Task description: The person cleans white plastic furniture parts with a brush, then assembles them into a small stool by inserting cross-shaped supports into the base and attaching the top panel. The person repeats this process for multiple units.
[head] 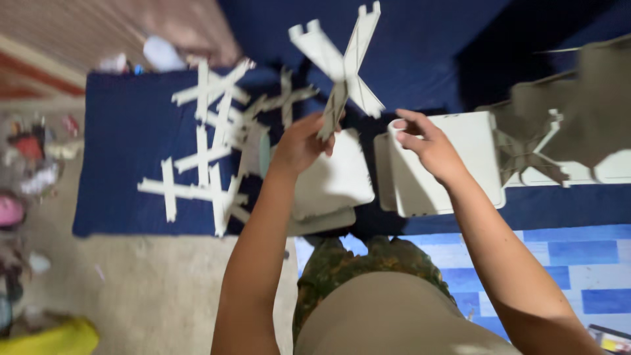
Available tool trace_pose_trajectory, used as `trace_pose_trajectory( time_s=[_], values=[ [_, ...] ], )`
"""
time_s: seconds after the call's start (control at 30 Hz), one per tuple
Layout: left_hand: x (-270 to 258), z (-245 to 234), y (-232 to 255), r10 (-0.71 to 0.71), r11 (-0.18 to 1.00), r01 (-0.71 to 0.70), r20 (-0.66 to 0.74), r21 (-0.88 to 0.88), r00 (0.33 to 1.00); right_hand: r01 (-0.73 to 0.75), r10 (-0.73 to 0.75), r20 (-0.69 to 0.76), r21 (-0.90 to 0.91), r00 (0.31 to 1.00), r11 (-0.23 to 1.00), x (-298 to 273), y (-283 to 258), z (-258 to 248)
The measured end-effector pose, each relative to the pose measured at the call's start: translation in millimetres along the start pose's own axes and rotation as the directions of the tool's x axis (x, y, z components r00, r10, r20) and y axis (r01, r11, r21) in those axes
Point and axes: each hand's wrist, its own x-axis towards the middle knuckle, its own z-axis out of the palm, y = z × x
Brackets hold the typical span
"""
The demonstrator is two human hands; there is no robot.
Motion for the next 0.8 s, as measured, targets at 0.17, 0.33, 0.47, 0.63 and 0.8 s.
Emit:
trace_pose_trajectory(
  time_s=[0.17,0.33,0.47,0.63,0.8],
  values=[
    [26.6,-75.8,-57.4,0.046,0.918,0.131,-0.428,0.374,0.902,-0.155,0.157,0.055,-0.034,0.986,0.987,-38.6,105.2,3.8],
    [89.9,-118.4,-128.1,0.386,0.507,0.272,-0.498,0.817,0.776,-0.425,0.426,0.183,-0.047,0.886,0.904,-103.8,159.7,25.1],
    [112.1,-122.1,-212.8,0.535,0.299,0.331,-0.445,0.895,0.718,-0.555,0.552,0.147,-0.024,0.821,0.832,-154.4,173.7,20.8],
    [112.3,-116.9,-227.9,0.125,0.899,0.108,-0.484,0.424,0.866,-0.578,0.591,0.016,0.229,0.806,0.783,-165.6,176.2,8.2],
    [50.0,-73.0,-158.3,0.068,0.922,0.146,-0.521,0.359,0.851,-0.584,0.615,-0.038,0.271,0.788,0.765,-186.9,178.6,7.1]
  ],
)
